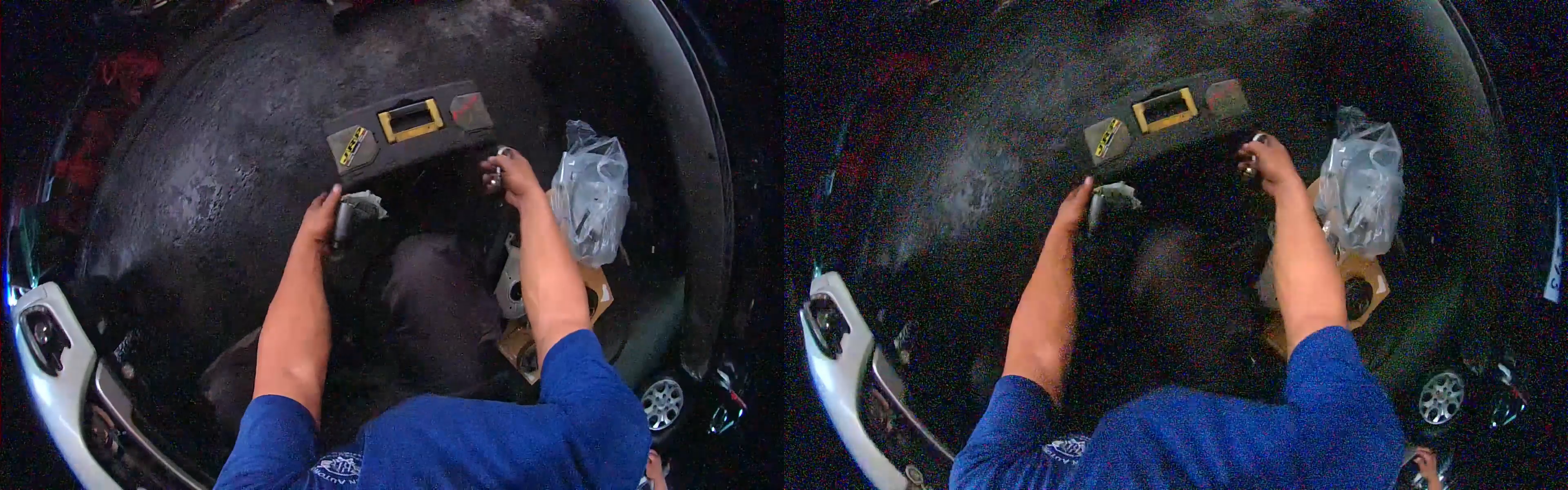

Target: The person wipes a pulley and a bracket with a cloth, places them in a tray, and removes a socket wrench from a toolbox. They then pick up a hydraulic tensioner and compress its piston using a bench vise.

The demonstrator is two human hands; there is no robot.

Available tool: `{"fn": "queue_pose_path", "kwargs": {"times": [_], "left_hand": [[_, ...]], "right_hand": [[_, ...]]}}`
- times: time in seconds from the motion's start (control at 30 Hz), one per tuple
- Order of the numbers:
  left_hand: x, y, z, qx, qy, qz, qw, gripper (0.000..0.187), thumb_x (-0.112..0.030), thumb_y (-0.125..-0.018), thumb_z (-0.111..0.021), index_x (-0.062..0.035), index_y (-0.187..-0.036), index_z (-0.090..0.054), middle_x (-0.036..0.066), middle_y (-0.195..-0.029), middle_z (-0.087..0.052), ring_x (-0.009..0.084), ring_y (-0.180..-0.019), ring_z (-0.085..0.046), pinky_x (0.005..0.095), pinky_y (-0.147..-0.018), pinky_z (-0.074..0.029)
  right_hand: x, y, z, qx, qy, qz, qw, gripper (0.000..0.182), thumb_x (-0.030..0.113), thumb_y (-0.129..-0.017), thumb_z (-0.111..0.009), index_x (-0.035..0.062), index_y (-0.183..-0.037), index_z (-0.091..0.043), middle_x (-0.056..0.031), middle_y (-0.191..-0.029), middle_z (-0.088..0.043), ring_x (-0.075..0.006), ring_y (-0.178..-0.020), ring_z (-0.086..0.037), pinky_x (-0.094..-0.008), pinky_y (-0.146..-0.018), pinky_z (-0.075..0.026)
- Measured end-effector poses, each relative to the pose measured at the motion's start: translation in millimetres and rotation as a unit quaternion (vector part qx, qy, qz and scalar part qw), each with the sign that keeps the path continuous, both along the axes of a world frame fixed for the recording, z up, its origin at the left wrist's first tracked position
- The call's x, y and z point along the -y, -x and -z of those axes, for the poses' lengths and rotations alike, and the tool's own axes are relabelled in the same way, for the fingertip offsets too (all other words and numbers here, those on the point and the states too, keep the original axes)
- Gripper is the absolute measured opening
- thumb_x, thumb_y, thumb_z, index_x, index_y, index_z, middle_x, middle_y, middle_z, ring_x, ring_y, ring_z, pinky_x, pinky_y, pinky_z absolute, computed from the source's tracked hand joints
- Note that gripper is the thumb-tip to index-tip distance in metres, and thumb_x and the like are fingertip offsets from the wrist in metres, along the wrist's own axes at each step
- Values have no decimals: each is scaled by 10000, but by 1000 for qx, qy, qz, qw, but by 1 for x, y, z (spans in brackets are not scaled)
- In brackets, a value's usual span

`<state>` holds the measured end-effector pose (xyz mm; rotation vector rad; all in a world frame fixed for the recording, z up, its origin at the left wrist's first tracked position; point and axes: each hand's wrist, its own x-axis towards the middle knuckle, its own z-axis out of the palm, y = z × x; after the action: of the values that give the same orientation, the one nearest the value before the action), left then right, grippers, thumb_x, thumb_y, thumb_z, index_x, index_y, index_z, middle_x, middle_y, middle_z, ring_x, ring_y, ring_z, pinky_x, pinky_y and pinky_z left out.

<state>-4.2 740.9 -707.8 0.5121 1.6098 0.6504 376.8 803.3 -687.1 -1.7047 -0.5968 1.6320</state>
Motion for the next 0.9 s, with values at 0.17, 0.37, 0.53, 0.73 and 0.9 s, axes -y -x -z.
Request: {"fn": "queue_pose_path", "kwargs": {"times": [0.17,0.37,0.53,0.73,0.9], "left_hand": [[62,24,19,270,64,-151,949,442,-296,-793,-673,-17,-1103,-527,106,-975,-630,249,-882,-614,420,-786,-497],[63,7,-22,139,57,-41,988,405,-84,-695,-715,-10,-1050,-533,114,-948,-635,243,-850,-625,416,-770,-507],[3,84,-28,-7,-128,199,972,567,-216,-645,-792,12,-1101,-544,127,-984,-639,221,-903,-603,354,-775,-481],[33,168,-255,-189,-111,-12,976,739,-171,-746,-718,34,-1334,-321,193,-1085,-545,249,-835,-578,375,-590,-488],[187,245,-232,-161,-157,-189,956,488,-163,-718,-725,-22,-1136,-517,114,-977,-618,219,-870,-615,382,-762,-513]], "right_hand": [[46,-5,-34,-195,-11,101,976,269,241,-866,-591,102,-1082,-513,-135,-867,-644,-288,-734,-636,-427,-631,-533],[70,-8,-47,-167,-31,84,982,273,281,-870,-612,100,-1063,-543,-123,-818,-642,-305,-755,-639,-466,-676,-530],[74,1,-67,-148,-108,24,983,392,129,-760,-695,62,-1107,-526,-104,-856,-618,-279,-815,-619,-417,-783,-511],[62,10,-57,-52,-259,-172,949,440,69,-805,-626,4,-1205,-456,-154,-1038,-583,-271,-986,-592,-367,-866,-475],[24,32,-50,-13,-123,-139,982,362,74,-844,-625,24,-1170,-477,-116,-953,-613,-217,-937,-601,-323,-788,-484]]}}
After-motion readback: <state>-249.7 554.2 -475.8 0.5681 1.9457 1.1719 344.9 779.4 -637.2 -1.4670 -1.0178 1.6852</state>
